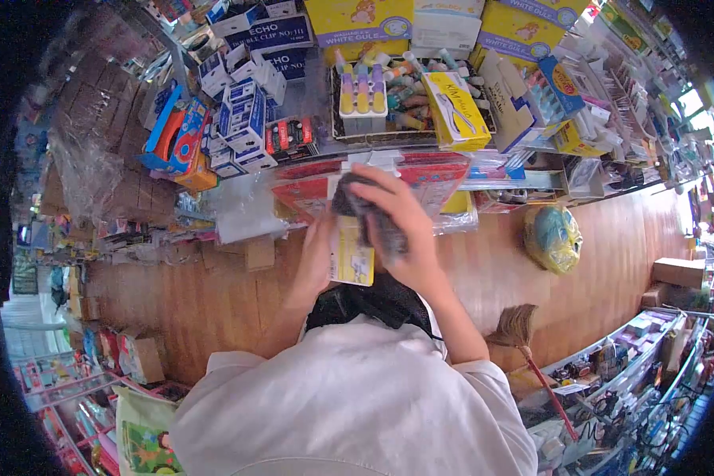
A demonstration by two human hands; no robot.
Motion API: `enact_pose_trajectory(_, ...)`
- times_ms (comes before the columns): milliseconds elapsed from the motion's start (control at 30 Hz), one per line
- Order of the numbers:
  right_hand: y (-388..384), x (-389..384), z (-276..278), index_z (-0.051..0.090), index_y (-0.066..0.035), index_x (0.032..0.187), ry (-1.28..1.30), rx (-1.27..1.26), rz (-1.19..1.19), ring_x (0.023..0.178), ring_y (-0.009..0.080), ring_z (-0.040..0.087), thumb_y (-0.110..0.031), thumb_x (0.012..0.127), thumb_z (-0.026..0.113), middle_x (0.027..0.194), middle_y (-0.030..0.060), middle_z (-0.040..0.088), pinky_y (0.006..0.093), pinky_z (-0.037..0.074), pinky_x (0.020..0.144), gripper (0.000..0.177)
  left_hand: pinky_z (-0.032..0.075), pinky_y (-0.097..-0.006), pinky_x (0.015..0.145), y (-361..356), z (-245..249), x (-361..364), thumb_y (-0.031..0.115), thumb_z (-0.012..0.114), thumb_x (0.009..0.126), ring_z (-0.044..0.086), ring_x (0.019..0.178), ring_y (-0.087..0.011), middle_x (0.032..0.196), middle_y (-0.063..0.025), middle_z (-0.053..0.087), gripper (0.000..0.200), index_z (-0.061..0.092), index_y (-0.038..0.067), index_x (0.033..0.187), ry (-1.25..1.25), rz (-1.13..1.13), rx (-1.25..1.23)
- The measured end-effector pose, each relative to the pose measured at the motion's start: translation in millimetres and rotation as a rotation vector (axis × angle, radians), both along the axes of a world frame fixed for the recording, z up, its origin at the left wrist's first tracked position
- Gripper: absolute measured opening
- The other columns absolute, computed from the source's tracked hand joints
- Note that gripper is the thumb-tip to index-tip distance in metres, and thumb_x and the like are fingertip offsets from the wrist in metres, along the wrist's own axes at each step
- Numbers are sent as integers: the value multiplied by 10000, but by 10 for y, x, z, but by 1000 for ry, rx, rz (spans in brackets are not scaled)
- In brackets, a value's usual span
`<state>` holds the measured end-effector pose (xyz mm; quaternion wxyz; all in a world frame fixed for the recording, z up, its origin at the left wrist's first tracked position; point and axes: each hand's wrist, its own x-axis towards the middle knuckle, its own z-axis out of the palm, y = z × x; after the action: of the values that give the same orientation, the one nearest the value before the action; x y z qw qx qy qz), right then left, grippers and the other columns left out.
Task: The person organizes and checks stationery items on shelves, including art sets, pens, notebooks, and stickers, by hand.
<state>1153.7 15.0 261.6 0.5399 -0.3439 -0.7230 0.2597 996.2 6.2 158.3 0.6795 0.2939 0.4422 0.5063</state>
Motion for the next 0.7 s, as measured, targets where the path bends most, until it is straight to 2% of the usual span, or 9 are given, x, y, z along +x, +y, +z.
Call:
enact_pose_trajectory(67, 5, -110, -18, 552, -17, 1187, -109, -20, 64, 1246, 337, 448, 110, 684, 564, 1317, 173, 487, 416, 327, 1052, 519, 462, -344, 914, -84, -156, 10, 302, 346, 1000, 553, 1082, -188, 1159, -114, 558, 417, 438, 23, 1296, 93, 168, 0)
enact_pose_trajectory(133, -51, -203, -153, 546, -21, 1202, -432, -8, 120, 1288, 340, 395, 102, 621, 578, 1333, 174, 464, 437, 329, 1056, 595, 404, -331, 977, -113, -6, 5, 399, 311, 999, 517, 1129, -216, 1278, -149, 494, 513, 441, 4, 1299, 9, 21, 35)
enact_pose_trajectory(233, -318, -216, -267, 556, -37, 1201, -320, -220, 340, 1282, 330, 404, 102, 589, 576, 1349, 157, 455, 465, 333, 1059, 628, 463, -356, 899, -105, 137, -26, 460, 239, 958, 561, 1074, -226, 1252, -174, 536, 598, 418, 25, 1327, -520, -110, -80)
enact_pose_trajectory(400, -244, -195, -405, 540, -33, 1221, -346, -93, 405, 1280, 335, 400, 107, 566, 574, 1353, 153, 446, 446, 317, 1074, 671, 479, -336, 847, -220, -200, -129, 448, 296, 957, 601, 979, -212, 1187, -133, 580, 557, 415, 60, 1339, -412, -150, 4)
enact_pose_trajectory(467, -8, -200, -372, 530, -33, 1235, -366, -79, 224, 1271, 342, 408, 113, 570, 569, 1342, 156, 453, 423, 327, 1070, 682, 410, -310, 944, -336, -483, -89, 365, 301, 985, 488, 1145, -151, 1247, -120, 513, 487, 448, 8, 1283, 44, 61, 22)
enact_pose_trajectory(533, 33, -259, -376, 527, -36, 1239, -347, -87, 234, 1271, 342, 408, 110, 572, 572, 1339, 155, 456, 419, 330, 1068, 685, 395, -306, 963, -349, -373, -92, 312, 324, 1000, 448, 1177, -138, 1240, -104, 491, 427, 463, 10, 1267, -139, 44, -47)
enact_pose_trajectory(600, -63, -328, -378, 528, -32, 1242, -358, -67, 276, 1273, 344, 408, 101, 586, 580, 1340, 163, 457, 412, 333, 1064, 671, 403, -330, 964, -300, -523, -145, 341, 335, 1000, 485, 1144, -162, 1213, -101, 518, 430, 478, 14, 1241, -242, 289, 21)
enact_pose_trajectory(633, -227, -376, -390, 529, -28, 1242, -318, -90, 327, 1280, 343, 402, 102, 589, 578, 1346, 169, 451, 411, 329, 1067, 668, 474, -336, 872, -194, -308, -195, 422, 285, 982, 599, 981, -209, 1196, -137, 574, 523, 443, 39, 1301, -296, 160, 72)
enact_pose_trajectory(700, -318, -397, -433, 531, -24, 1242, -284, -118, 390, 1288, 343, 395, 104, 591, 576, 1353, 174, 445, 409, 325, 1070, 665, 461, -355, 916, -137, 1, -298, 435, 259, 978, 589, 1022, -242, 1190, -168, 575, 558, 449, 15, 1292, -202, 134, 116)
